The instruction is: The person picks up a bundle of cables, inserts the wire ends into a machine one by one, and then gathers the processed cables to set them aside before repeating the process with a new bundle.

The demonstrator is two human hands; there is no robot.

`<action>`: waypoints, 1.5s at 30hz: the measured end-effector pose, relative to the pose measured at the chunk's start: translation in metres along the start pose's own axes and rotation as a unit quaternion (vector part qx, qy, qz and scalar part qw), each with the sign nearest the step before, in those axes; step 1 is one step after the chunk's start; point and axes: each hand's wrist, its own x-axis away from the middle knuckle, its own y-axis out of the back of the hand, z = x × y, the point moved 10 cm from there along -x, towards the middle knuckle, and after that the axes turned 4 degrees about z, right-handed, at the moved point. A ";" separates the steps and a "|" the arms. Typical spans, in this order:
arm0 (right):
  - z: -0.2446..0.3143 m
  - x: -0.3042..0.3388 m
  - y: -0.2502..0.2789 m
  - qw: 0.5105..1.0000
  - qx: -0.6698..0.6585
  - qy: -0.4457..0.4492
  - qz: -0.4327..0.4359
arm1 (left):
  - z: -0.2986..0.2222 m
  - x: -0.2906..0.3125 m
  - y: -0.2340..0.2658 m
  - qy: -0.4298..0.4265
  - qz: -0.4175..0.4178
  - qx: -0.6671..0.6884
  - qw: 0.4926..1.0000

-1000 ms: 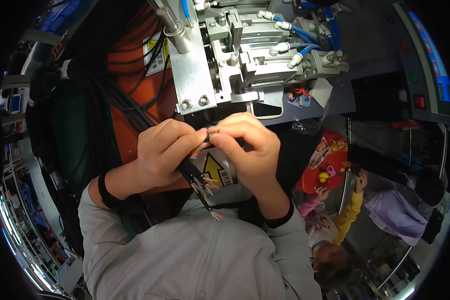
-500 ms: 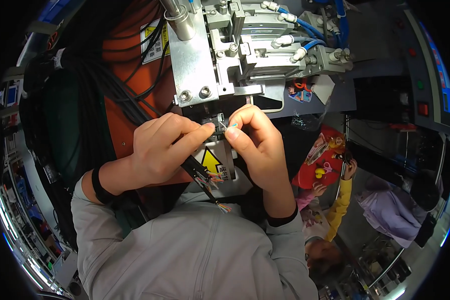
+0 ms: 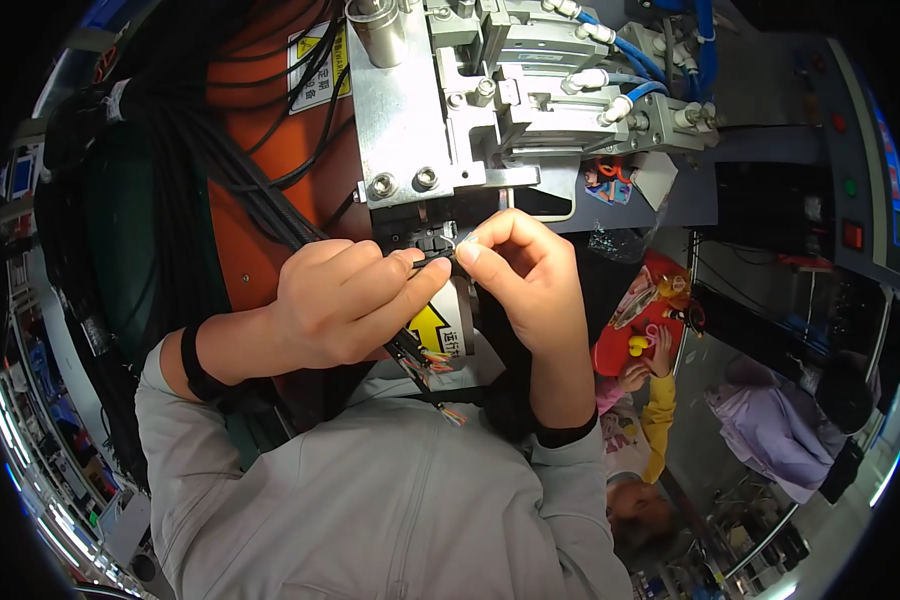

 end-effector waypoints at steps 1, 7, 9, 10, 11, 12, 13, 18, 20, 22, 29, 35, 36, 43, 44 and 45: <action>-0.006 -0.001 -0.001 0.998 -0.053 -0.017 0.010 | 0.000 0.000 0.000 0.000 0.000 0.001 1.000; 0.002 -0.001 0.001 1.000 -0.023 0.012 -0.016 | 0.002 0.005 -0.010 0.010 0.025 -0.029 0.999; 0.012 -0.002 0.000 0.994 0.084 0.065 -0.029 | 0.003 0.006 -0.012 0.018 0.030 -0.039 0.999; 0.024 -0.001 -0.002 0.973 0.192 0.119 -0.046 | 0.004 0.005 -0.017 0.028 0.063 -0.049 0.996; 0.035 0.002 -0.006 0.938 0.296 0.170 -0.061 | 0.005 0.006 -0.023 0.037 0.096 -0.059 0.993; 0.034 0.001 -0.009 0.938 0.296 0.170 -0.060 | 0.007 0.006 -0.029 0.047 0.130 -0.069 0.988; 0.037 0.002 -0.013 0.919 0.339 0.188 -0.071 | 0.005 0.006 -0.029 0.048 0.130 -0.069 0.988; 0.042 0.007 -0.021 0.878 0.410 0.230 -0.089 | 0.008 0.005 -0.033 0.094 0.154 -0.108 0.978; 0.039 0.007 -0.020 0.881 0.403 0.233 -0.089 | 0.008 0.005 -0.033 0.101 0.156 -0.114 0.976; 0.034 0.003 -0.013 0.899 0.357 0.227 -0.110 | 0.009 0.004 -0.032 0.097 0.151 -0.111 0.978; -0.023 -0.008 0.012 0.989 0.093 0.054 -0.097 | 0.015 -0.004 -0.021 0.066 0.074 -0.137 0.986; 0.016 -0.001 -0.015 0.930 0.298 0.179 -0.119 | 0.018 0.009 -0.010 0.120 0.074 -0.104 0.985; 0.005 0.002 -0.004 0.956 0.231 0.117 -0.138 | 0.015 0.007 -0.008 0.116 0.073 -0.098 0.986; 0.009 0.012 0.010 0.962 0.175 0.156 -0.142 | 0.005 0.014 -0.028 0.131 0.159 -0.187 0.960; 0.025 0.016 0.004 0.945 0.210 0.206 -0.146 | 0.011 0.016 -0.024 0.141 0.155 -0.201 0.957; 0.034 0.014 -0.001 0.944 0.210 0.213 -0.137 | 0.014 0.016 -0.023 0.146 0.144 -0.177 0.963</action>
